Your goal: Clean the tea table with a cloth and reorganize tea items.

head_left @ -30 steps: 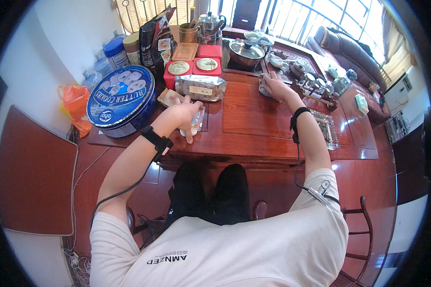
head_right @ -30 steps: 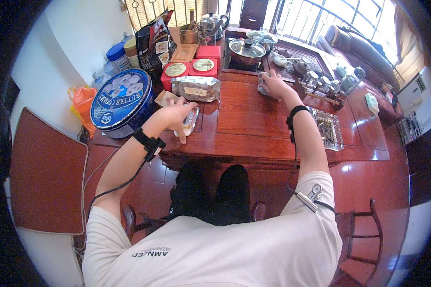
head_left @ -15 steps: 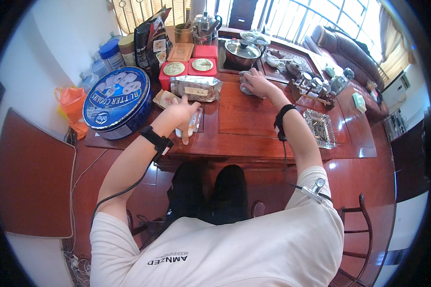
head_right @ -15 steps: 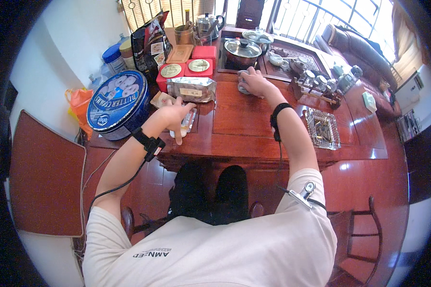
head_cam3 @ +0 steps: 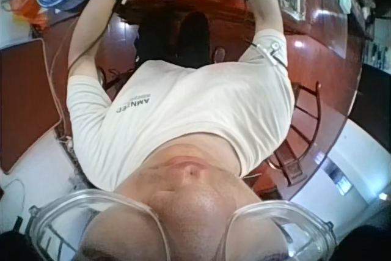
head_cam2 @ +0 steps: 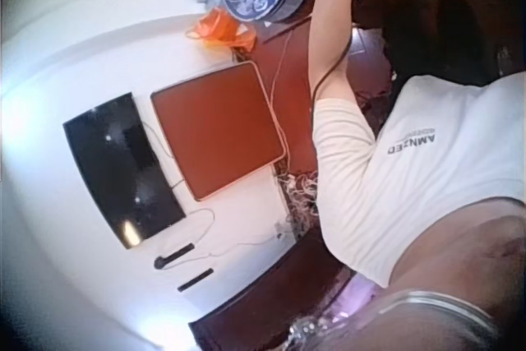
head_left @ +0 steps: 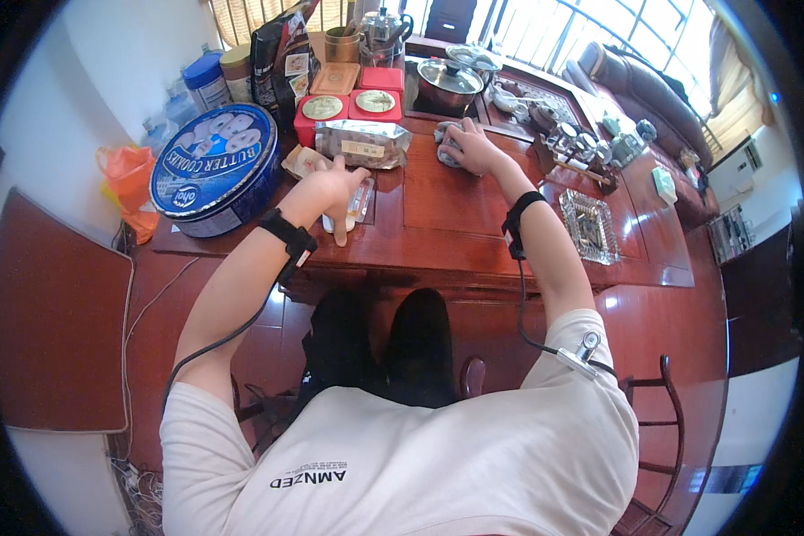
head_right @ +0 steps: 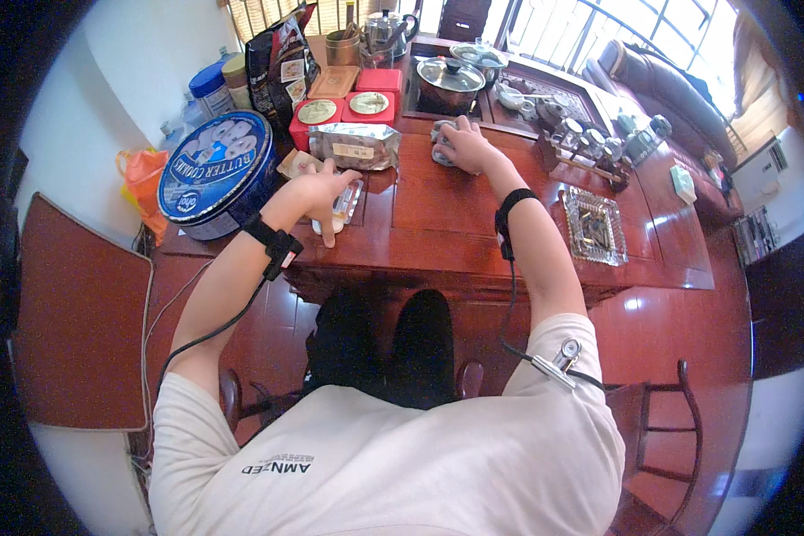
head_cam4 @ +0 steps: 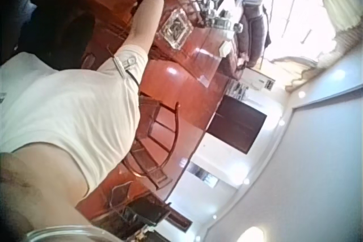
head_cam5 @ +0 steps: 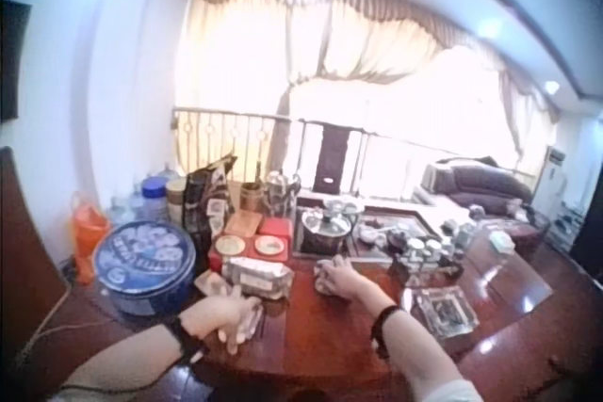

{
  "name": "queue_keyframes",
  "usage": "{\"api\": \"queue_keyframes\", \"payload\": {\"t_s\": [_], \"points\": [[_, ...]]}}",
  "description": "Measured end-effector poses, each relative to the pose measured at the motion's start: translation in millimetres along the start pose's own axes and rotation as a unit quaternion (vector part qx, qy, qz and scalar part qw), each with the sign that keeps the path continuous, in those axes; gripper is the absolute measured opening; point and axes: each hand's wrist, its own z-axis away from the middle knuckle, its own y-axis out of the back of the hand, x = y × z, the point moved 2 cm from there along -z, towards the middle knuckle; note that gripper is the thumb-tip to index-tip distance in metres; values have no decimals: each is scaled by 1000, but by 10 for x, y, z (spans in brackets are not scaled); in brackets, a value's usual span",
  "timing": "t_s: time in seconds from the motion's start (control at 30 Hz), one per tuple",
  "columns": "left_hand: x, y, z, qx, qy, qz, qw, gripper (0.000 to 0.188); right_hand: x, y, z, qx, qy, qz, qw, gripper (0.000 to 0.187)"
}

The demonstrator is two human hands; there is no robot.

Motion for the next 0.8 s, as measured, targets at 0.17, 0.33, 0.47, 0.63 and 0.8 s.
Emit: {"api": "queue_keyframes", "payload": {"t_s": [0.17, 0.33, 0.47, 0.63, 0.8], "points": [[-74, -46, 31, 2, -1, 8, 1000, 136, -374, 50, 417, 3, -1, -17, 1000, 36], [-7, 11, 23, -5, 6, -5, 1000, 137, -732, 201, 934, 3, -8, -41, 999, 29], [-77, -16, 46, -9, -10, 9, 1000, 139, -1022, 254, 1278, 12, 27, -46, 999, 27], [-45, -15, 13, 6, -2, -13, 1000, 138, -1332, 311, 1686, 35, 41, -42, 998, 25], [-68, -47, -18, 5, -9, 3, 1000, 138, -1575, 390, 1906, 45, 41, -45, 997, 22]]}}
